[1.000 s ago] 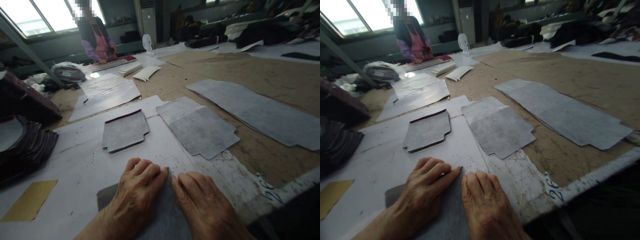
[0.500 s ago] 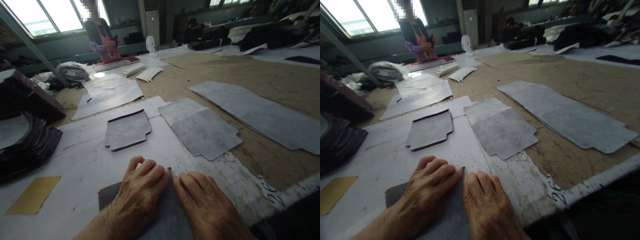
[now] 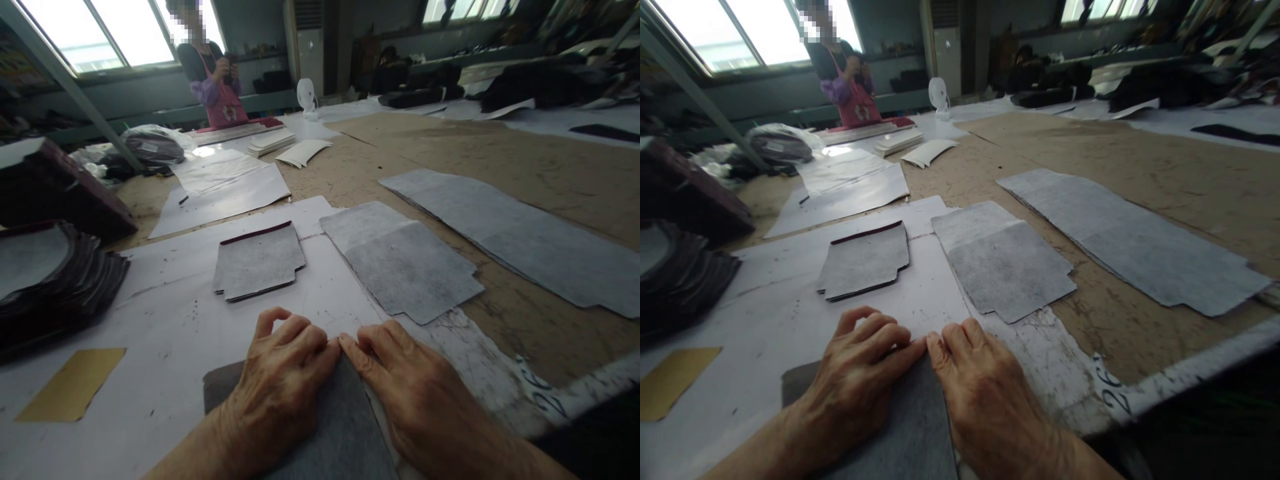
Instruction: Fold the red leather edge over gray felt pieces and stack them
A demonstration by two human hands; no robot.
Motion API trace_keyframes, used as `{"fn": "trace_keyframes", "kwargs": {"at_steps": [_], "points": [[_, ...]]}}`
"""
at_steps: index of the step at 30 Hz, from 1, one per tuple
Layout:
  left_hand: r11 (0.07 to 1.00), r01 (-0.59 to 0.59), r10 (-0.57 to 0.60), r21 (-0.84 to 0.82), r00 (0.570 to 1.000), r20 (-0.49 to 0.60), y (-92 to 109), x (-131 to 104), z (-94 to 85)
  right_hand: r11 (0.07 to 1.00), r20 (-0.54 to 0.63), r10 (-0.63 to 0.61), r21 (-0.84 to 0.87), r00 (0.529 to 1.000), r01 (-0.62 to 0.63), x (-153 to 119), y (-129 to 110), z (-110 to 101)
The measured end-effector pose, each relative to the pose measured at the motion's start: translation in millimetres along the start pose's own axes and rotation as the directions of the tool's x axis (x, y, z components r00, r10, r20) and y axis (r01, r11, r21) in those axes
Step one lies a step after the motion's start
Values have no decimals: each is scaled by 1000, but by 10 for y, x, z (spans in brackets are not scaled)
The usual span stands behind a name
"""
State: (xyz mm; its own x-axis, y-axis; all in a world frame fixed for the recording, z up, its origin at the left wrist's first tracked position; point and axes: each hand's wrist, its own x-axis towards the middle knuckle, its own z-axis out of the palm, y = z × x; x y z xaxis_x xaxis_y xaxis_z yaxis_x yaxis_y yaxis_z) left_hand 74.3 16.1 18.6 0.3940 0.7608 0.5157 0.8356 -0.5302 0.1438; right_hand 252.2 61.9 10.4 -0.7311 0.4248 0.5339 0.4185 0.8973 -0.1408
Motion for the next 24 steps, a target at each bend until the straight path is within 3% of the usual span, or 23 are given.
{"fn": "trace_keyframes", "kwargs": {"at_steps": [6, 10, 16, 24], "points": [[993, 113, -114, -44, 993, -30, -81, -52, -12, 986, 9, -39, -164, 999, 40, -25, -73, 0], [977, 204, -202, -56, 979, 40, -217, -107, -126, 967, 20, -69, -246, 997, 71, -2, -87, 3], [995, 37, -32, -93, 998, 51, -329, -257, -286, 954, 27, -122, -274, 992, 125, -10, -74, 23], [998, -64, 65, -19, 996, 60, -291, -316, -226, 962, 54, -196, -182, 979, 203, 3, -77, 12]]}}
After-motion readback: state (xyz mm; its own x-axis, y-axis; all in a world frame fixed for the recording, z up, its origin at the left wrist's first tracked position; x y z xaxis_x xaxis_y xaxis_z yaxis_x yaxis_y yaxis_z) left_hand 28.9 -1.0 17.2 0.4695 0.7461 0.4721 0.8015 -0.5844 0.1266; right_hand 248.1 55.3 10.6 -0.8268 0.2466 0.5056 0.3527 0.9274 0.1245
